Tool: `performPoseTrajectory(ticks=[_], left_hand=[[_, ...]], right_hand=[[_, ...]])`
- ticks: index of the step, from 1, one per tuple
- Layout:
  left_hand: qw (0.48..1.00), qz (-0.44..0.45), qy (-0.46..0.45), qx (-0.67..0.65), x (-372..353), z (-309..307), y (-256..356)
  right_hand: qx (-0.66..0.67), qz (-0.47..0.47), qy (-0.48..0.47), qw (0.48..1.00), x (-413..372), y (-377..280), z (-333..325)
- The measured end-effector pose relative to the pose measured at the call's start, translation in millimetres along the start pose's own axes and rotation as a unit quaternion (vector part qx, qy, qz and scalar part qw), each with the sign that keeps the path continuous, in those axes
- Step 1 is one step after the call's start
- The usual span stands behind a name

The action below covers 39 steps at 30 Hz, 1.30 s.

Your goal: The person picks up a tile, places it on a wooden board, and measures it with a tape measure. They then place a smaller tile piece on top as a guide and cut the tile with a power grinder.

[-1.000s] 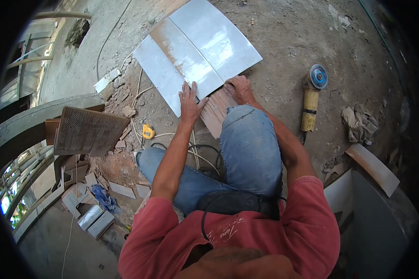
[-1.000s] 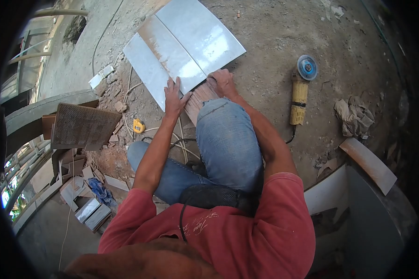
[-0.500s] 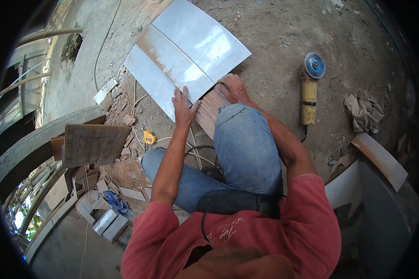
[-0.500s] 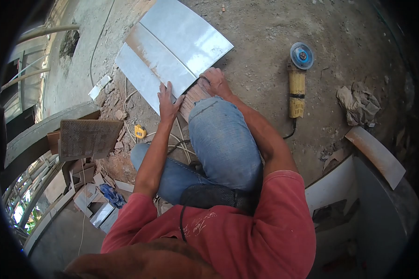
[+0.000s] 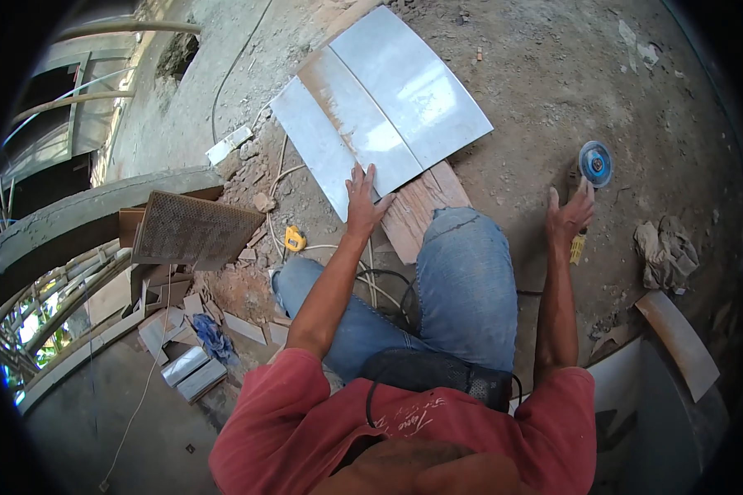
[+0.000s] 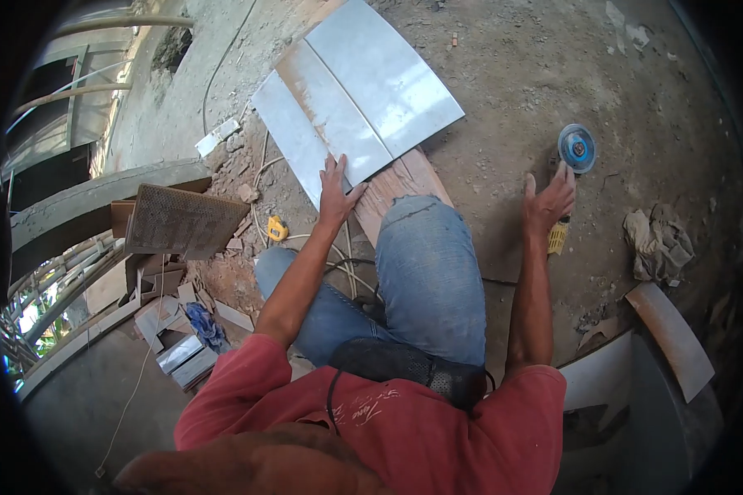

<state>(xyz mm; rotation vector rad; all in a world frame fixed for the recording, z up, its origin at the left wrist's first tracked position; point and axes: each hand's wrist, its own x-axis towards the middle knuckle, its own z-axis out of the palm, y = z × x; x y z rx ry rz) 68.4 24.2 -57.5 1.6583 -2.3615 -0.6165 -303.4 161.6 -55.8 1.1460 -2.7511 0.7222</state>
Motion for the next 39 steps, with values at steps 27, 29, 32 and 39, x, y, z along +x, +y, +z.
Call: performPoseTrajectory(ticks=[27, 29, 32, 39], left_hand=[[0.989, 0.022, 0.114, -0.091, -14.9, -1.0, 10.6], [0.964, 0.001, 0.014, -0.264, -15.7, -13.4, 42.9], [0.759, -0.055, -0.135, -0.634, -12.1, -20.1, 95.7], [0.564, -0.041, 0.028, -0.824, 7.5, -66.4, 110.8]], right_hand=[[0.275, -0.011, -0.318, 0.907, -9.7, -87.7, -87.3], [0.277, -0.049, -0.334, 0.9, -6.3, -121.1, -81.4], [0.336, -0.096, -0.42, 0.838, 2.4, -167.4, -59.2], [0.424, -0.179, -0.559, 0.69, 10.0, -249.3, -51.0]])
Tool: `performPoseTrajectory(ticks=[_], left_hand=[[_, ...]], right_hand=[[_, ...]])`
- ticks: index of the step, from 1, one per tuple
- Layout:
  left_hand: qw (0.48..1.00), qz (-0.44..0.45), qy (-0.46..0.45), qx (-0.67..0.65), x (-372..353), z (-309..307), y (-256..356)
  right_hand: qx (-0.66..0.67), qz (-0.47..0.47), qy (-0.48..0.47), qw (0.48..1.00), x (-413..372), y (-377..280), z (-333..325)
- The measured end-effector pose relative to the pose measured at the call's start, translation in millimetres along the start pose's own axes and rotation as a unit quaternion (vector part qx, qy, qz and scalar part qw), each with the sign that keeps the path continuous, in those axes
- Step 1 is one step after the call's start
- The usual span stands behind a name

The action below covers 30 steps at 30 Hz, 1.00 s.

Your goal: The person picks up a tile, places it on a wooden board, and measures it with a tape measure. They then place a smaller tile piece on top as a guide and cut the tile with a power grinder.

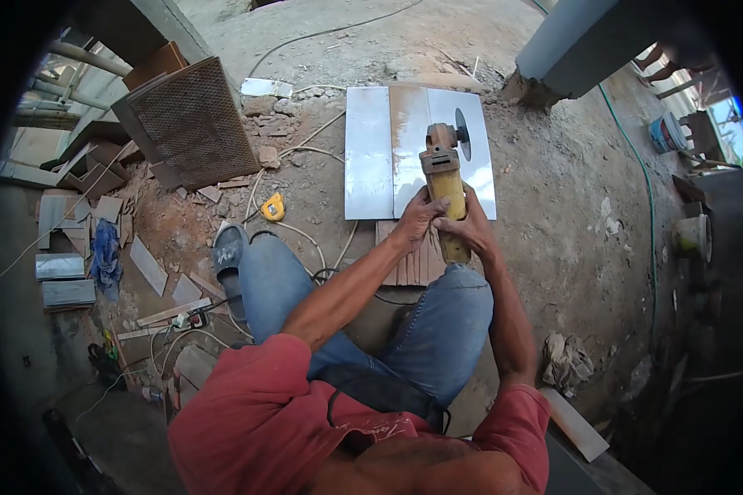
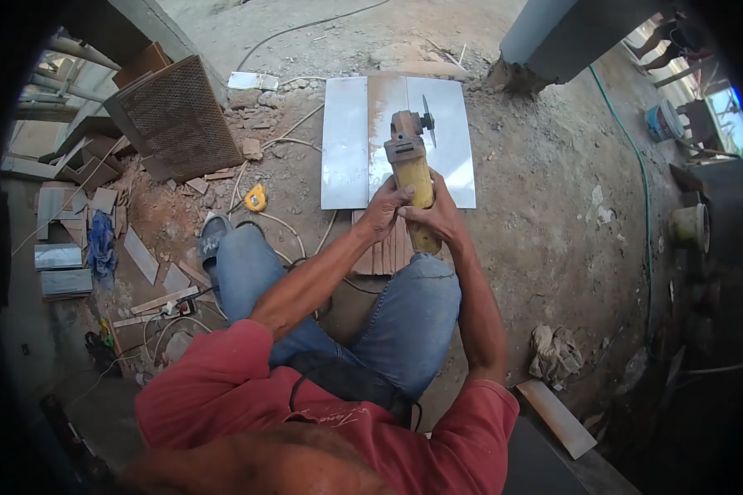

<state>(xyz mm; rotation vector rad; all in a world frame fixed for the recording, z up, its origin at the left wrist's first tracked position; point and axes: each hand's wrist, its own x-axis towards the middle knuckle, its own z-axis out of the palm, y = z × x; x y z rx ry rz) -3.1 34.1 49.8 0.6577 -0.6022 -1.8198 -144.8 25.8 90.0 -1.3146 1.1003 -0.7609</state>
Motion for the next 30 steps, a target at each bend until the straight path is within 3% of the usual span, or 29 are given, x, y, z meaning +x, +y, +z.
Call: performPoseTrajectory(ticks=[3, 8, 10, 11, 14, 17, 19, 22, 25, 28, 30], left_hand=[[0.998, 0.03, 0.047, 0.001, 4.0, -0.5, 19.9], [0.994, 0.058, 0.08, 0.056, 10.8, 7.4, 41.7], [0.99, 0.076, 0.037, 0.109, 17.3, 9.8, 55.4], [0.991, 0.08, 0.036, 0.103, 20.1, 11.3, 64.2], [0.961, 0.072, -0.134, 0.233, 16.6, 13.2, 109.5], [0.929, -0.01, -0.207, 0.306, 2.7, -8.0, 125.6], [0.938, 0.002, -0.237, 0.253, -8.4, -5.5, 114.8], [0.861, 0.167, -0.174, 0.447, -3.0, 5.4, 91.9], [0.833, 0.264, -0.086, 0.479, -0.2, 11.7, 66.0], [0.811, 0.285, -0.076, 0.505, 1.3, 7.4, 44.6], [0.824, 0.244, -0.094, 0.503, 2.2, 2.7, 35.2]], right_hand=[[-0.07, -0.03, 0.0, 0.997, 6.7, -6.4, 12.2], [-0.009, 0.028, -0.01, 1.0, 20.5, -36.4, 18.5], [0.103, 0.06, -0.047, 0.992, 29.2, -44.9, 17.1], [0.096, 0.06, -0.047, 0.992, 30.5, -50.6, 16.1], [0.269, 0.049, -0.004, 0.962, 37.4, -68.7, 15.3], [0.346, 0.041, 0.024, 0.937, 52.5, -74.8, 6.6], [0.351, 0.029, 0.022, 0.935, 62.5, -65.0, -2.7], [0.411, 0.01, 0.066, 0.909, 58.2, -66.7, -0.7], [0.437, -0.012, 0.091, 0.895, 58.5, -46.3, -5.0], [0.433, -0.02, 0.088, 0.897, 53.1, -30.5, -12.2], [0.441, -0.03, 0.094, 0.892, 46.2, -21.7, -12.5]])
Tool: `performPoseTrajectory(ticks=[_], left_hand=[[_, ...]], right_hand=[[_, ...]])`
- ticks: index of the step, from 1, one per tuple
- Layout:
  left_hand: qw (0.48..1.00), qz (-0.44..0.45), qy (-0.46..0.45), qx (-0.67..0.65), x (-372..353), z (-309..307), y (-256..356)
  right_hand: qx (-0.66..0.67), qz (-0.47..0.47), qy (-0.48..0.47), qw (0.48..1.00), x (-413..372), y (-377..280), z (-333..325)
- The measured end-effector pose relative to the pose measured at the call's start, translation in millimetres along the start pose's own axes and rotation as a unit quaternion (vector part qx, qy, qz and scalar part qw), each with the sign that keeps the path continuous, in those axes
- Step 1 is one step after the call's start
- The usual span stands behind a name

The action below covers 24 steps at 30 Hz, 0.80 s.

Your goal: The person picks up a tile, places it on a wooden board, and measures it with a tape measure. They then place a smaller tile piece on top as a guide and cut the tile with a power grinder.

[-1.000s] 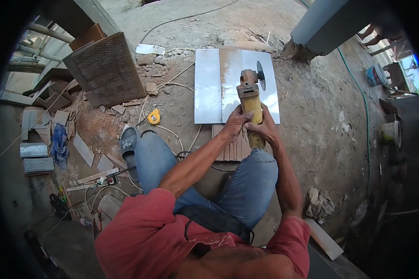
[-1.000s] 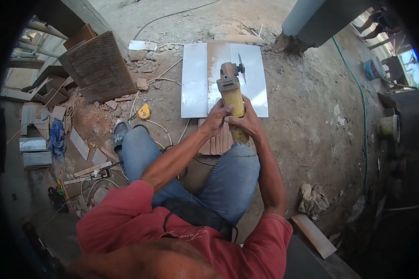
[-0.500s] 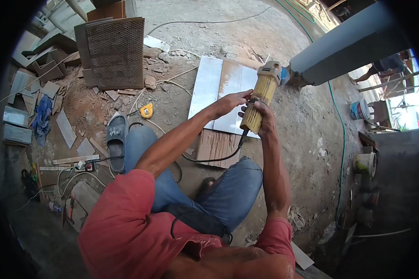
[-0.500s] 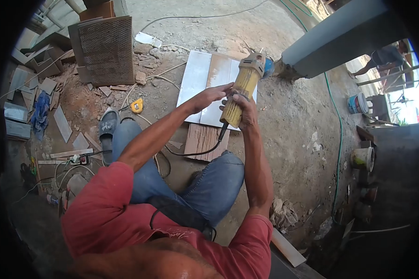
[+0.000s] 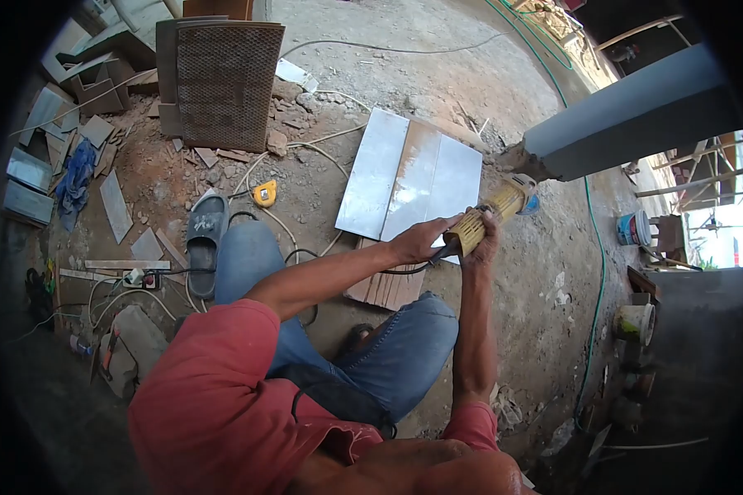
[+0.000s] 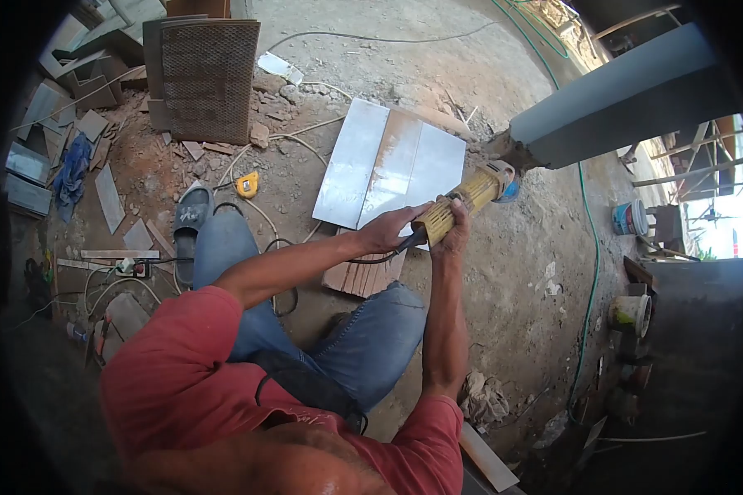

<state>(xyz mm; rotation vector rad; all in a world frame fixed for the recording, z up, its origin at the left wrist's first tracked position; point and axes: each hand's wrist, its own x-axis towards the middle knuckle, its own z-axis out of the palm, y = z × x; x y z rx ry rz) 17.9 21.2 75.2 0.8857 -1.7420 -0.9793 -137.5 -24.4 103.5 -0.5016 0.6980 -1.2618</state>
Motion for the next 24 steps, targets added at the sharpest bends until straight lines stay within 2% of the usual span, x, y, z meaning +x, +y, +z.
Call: performPoseTrajectory(ticks=[2, 4, 6, 7, 8, 9, 11, 13, 15, 17, 19, 24], left_hand=[[1.0, -0.011, -0.013, -0.009, -5.5, 9.1, -3.7], [1.0, 0.026, 0.011, -0.002, -10.3, 20.8, -14.7], [0.999, 0.031, 0.019, -0.019, -20.2, 36.1, -22.0], [0.998, 0.042, 0.034, -0.032, -17.0, 37.1, -29.1], [0.998, -0.023, -0.016, -0.057, -19.4, 37.5, -36.6], [0.998, -0.028, -0.02, -0.056, -21.5, 30.1, -42.0], [0.988, 0.002, -0.089, 0.127, -14.1, 4.1, -57.1], [0.954, -0.118, -0.047, 0.272, -7.5, -10.0, -90.2], [0.896, -0.256, -0.116, 0.343, 9.1, -22.7, -103.6], [0.877, -0.261, -0.144, 0.377, 21.4, -25.3, -128.3], [0.834, -0.34, -0.193, 0.39, 37.6, -29.3, -120.1], [0.819, -0.379, -0.186, 0.389, 49.6, -22.9, -118.9]], right_hand=[[0.003, -0.01, 0.027, 1.0, -2.5, 6.4, -7.9], [0.009, -0.026, 0.053, 0.998, -3.7, 8.7, -14.3], [-0.104, -0.025, 0.047, 0.993, -9.4, 7.1, -18.3], [-0.102, -0.028, 0.044, 0.993, -6.3, 4.7, -15.6], [-0.135, -0.025, 0.043, 0.99, -10.4, 3.9, -15.8], [-0.165, -0.021, 0.044, 0.985, -14.3, 5.9, -16.1], [-0.198, -0.011, 0.049, 0.979, -8.7, 9.4, -30.4], [-0.303, -0.01, 0.048, 0.952, -3.0, 10.7, -38.4], [-0.317, 0.018, 0.056, 0.947, 5.5, 14.5, -43.7], [-0.401, 0.015, 0.077, 0.913, 15.6, 22.4, -32.8], [-0.43, 0.037, 0.057, 0.9, 31.5, 28.8, -30.6], [-0.456, 0.05, 0.05, 0.887, 83.9, 46.2, -27.4]])
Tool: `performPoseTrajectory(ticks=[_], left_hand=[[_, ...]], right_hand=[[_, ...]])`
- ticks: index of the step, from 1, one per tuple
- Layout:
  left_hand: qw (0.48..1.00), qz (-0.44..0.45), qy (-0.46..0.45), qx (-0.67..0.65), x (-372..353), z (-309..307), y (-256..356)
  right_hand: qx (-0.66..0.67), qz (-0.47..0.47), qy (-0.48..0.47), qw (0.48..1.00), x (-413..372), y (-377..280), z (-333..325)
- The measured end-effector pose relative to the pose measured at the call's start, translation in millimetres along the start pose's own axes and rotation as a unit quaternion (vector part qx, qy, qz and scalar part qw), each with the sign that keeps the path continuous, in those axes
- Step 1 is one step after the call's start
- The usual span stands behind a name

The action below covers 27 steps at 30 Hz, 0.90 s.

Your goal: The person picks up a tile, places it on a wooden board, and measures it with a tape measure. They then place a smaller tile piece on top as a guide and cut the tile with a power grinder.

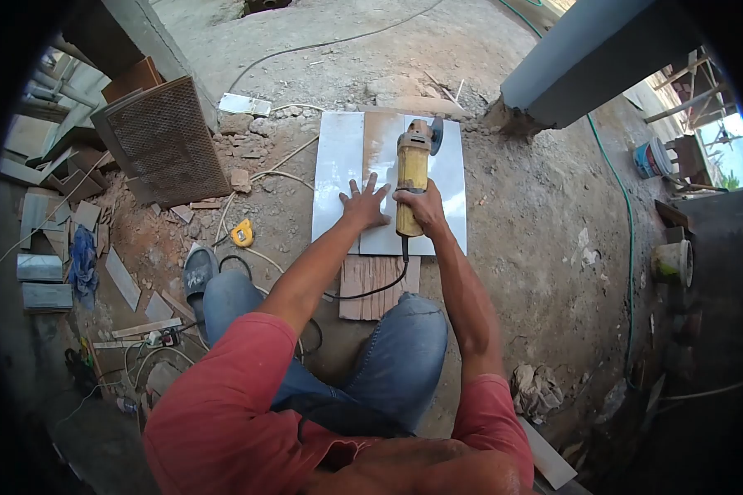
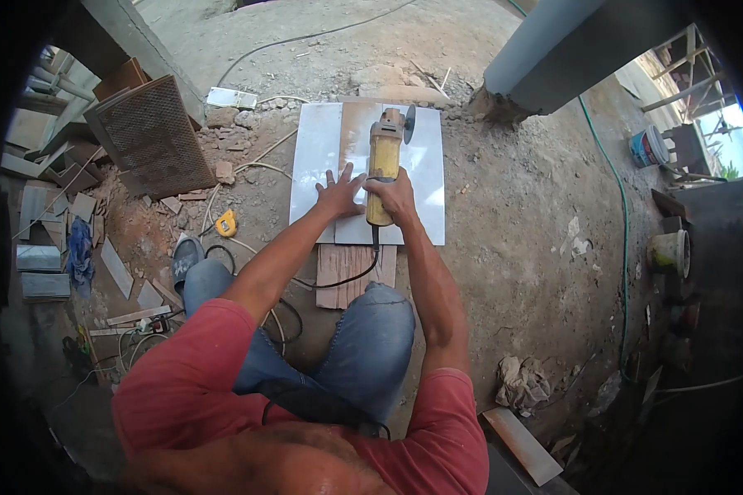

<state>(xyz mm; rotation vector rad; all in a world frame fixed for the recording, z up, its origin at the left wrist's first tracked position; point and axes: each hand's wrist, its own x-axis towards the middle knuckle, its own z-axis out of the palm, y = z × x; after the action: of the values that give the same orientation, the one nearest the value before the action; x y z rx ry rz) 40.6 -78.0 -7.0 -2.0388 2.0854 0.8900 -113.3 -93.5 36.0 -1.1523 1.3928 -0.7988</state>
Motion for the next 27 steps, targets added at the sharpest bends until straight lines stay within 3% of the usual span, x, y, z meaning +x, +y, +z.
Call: performPoseTrajectory(ticks=[3, 5, 7, 8, 14, 18, 20, 27], left_hand=[[1.0, -0.01, -0.013, 0.017, 4.3, 2.5, 0.1], [1.0, -0.005, -0.019, 0.022, 3.5, -2.6, 4.4], [0.999, -0.02, -0.022, 0.017, 3.9, -3.6, 5.5], [0.999, -0.017, -0.034, 0.03, 3.9, -5.5, 6.3], [0.999, -0.015, -0.019, 0.043, 12.4, 9.0, -2.3], [0.999, -0.012, -0.017, 0.046, 14.5, 8.3, -3.6], [0.999, -0.013, -0.021, 0.044, 14.1, 6.7, -1.6], [0.999, -0.021, -0.022, 0.033, 13.1, 4.6, -0.2]], right_hand=[[-0.019, -0.014, -0.009, 1.0, 36.4, -1.3, 8.5], [-0.042, -0.005, -0.068, 0.997, 54.0, -9.0, 10.5], [-0.061, -0.037, 0.004, 0.997, 75.4, 3.4, 21.3], [-0.075, 0.01, -0.028, 0.997, 88.4, 6.2, 21.1], [-0.08, -0.015, -0.003, 0.997, 116.8, 5.3, 36.3], [-0.09, -0.013, 0.02, 0.996, 109.8, -17.2, 31.1], [-0.082, 0.033, -0.026, 0.996, 115.8, -19.7, 29.3], [-0.083, 0.041, -0.036, 0.995, 118.8, -15.7, 31.9]])
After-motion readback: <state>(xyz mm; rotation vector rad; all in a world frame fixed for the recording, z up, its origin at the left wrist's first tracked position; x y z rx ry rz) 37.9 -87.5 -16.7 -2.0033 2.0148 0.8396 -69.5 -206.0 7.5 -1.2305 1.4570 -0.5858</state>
